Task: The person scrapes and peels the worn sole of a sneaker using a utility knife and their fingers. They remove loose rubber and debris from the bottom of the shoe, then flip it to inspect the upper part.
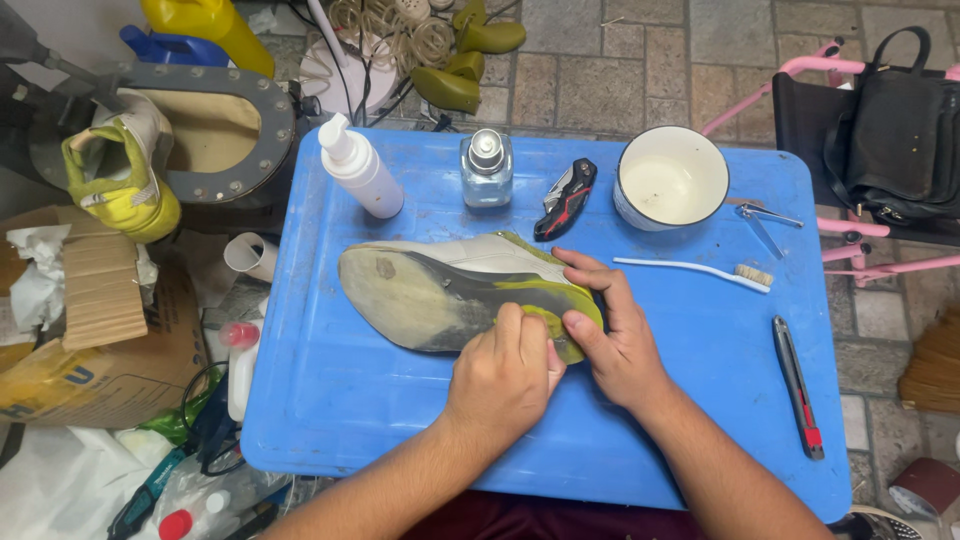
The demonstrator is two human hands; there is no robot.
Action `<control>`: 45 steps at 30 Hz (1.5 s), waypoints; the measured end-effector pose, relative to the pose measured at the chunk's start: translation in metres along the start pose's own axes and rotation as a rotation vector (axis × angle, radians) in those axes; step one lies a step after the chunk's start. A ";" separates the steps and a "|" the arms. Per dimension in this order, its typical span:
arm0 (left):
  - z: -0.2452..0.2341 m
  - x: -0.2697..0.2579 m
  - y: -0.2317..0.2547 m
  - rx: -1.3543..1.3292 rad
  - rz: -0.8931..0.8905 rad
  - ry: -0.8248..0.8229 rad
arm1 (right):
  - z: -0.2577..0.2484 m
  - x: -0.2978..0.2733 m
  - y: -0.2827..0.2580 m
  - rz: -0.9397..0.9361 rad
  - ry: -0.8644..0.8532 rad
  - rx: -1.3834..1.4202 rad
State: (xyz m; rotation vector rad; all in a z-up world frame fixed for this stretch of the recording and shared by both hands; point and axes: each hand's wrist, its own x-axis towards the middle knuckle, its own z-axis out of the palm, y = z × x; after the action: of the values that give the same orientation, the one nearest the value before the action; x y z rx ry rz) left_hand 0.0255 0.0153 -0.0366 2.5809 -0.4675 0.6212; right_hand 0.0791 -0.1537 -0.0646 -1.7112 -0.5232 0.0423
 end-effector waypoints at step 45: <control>-0.023 -0.015 0.032 -0.584 -0.316 -0.159 | -0.022 0.003 -0.002 -0.127 -0.187 0.184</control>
State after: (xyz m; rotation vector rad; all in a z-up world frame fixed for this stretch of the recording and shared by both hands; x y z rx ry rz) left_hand -0.0086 0.0025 -0.0147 2.0827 -0.2330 0.1368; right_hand 0.0877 -0.1728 -0.0572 -1.4995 -0.7436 0.1559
